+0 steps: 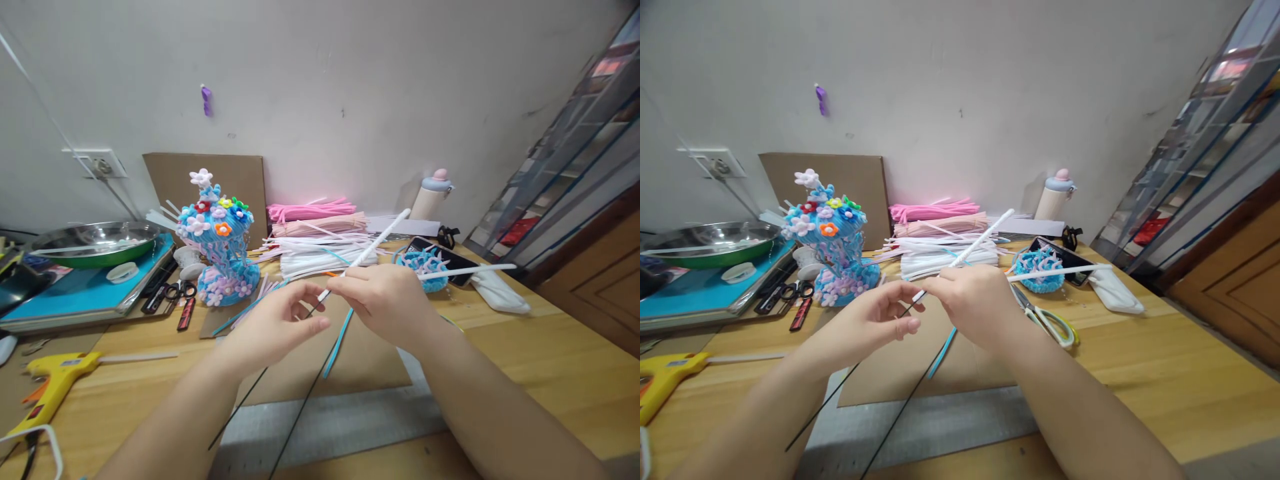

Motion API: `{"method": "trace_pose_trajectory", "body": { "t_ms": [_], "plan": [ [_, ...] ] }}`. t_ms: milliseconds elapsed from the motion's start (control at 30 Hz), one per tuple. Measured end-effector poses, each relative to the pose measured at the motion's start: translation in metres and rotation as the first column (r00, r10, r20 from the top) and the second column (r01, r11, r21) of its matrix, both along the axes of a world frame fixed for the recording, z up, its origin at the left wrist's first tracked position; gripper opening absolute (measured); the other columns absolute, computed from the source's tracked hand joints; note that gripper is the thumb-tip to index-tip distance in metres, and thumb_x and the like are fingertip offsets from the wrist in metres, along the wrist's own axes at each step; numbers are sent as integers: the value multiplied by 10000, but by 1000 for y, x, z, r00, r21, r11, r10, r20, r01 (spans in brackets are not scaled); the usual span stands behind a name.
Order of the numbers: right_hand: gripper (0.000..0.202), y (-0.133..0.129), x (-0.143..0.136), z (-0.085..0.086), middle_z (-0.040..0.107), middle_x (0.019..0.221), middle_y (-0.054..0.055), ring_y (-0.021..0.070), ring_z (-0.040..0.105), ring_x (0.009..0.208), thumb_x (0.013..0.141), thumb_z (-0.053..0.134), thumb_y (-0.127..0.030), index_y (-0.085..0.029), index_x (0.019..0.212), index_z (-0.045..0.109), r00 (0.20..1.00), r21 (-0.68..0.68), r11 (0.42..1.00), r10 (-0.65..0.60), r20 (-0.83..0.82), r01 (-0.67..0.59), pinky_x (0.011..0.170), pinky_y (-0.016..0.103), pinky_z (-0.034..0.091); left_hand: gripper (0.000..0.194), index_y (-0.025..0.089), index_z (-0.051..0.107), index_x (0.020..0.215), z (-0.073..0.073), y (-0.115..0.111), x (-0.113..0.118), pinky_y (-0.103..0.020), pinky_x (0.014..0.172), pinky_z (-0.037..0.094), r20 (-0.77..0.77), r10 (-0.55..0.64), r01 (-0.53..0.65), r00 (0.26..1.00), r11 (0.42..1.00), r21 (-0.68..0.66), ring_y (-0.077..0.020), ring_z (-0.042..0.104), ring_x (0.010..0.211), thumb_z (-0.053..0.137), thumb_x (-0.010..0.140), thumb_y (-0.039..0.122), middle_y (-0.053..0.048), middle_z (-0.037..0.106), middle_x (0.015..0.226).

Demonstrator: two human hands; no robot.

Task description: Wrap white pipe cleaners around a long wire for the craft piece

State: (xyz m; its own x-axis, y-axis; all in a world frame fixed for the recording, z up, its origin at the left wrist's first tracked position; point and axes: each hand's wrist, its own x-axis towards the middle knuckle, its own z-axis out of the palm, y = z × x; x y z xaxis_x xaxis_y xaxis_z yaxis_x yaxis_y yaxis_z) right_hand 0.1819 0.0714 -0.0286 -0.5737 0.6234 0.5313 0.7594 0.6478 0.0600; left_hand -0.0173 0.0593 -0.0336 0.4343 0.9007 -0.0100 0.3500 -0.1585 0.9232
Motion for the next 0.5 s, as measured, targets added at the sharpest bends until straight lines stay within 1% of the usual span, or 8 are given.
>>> {"method": "trace_pose_trajectory", "body": {
  "t_ms": [67,133,167,233,300,367,433,500],
  "plan": [
    [279,-1,-1,0,642,718,-43,145,578,684,860,502,-129,-319,1011,638,999,-21,1000,-18,38,19,574,288,223,410,274,529,1173,1,-4,-5,-320,703,501,-247,42,5,968,982,187,-173,611,817,641,785,339,-32,607,1108],
    [299,-1,-1,1,648,731,-39,148,582,694,835,506,-101,-307,1008,635,996,-40,998,-42,83,46,565,292,208,541,322,457,1276,0,-8,-13,-361,771,484,-419,115,28,901,947,319,-210,604,905,651,772,352,-29,580,1214],
    [294,-2,-1,1,652,734,-36,151,584,694,823,508,-91,-297,989,638,993,-48,997,-57,106,62,559,294,199,594,333,421,1313,0,-8,-17,-372,794,477,-478,132,47,869,938,344,-228,599,949,656,768,354,-30,568,1252],
    [264,-2,-2,2,662,743,-29,155,590,695,803,513,-79,-273,925,645,986,-69,993,-83,147,93,550,299,184,649,344,362,1363,-1,-9,-24,-367,817,472,-550,106,96,828,940,326,-239,593,1006,644,779,328,-29,554,1298],
    [228,-4,-2,3,668,734,-20,160,596,683,795,513,-81,-254,856,648,978,-97,988,-99,184,118,546,300,179,649,360,322,1389,-1,-9,-24,-339,822,471,-568,44,149,822,946,289,-217,602,1012,599,813,251,-18,556,1308],
    [228,-6,-3,4,680,738,-14,164,605,673,797,508,-92,-256,852,657,972,-130,981,-116,202,144,546,295,189,628,363,321,1387,-3,-10,-16,-310,828,466,-535,23,173,845,934,314,-191,603,1016,540,835,160,-4,569,1297],
    [256,-8,-4,5,697,761,-6,169,619,690,805,506,-105,-273,911,667,970,-163,973,-131,205,166,554,289,211,514,329,423,1313,-7,-10,-3,-292,804,467,-476,75,126,876,918,376,-186,610,999,523,843,146,-1,622,1217],
    [254,-10,-4,6,707,782,2,176,631,721,810,516,-129,-281,941,671,970,-191,965,-142,200,181,562,284,231,289,275,544,1142,-11,-11,11,-285,725,474,-423,167,28,891,909,417,-190,634,908,537,858,223,-5,682,1061]
  ]
}}
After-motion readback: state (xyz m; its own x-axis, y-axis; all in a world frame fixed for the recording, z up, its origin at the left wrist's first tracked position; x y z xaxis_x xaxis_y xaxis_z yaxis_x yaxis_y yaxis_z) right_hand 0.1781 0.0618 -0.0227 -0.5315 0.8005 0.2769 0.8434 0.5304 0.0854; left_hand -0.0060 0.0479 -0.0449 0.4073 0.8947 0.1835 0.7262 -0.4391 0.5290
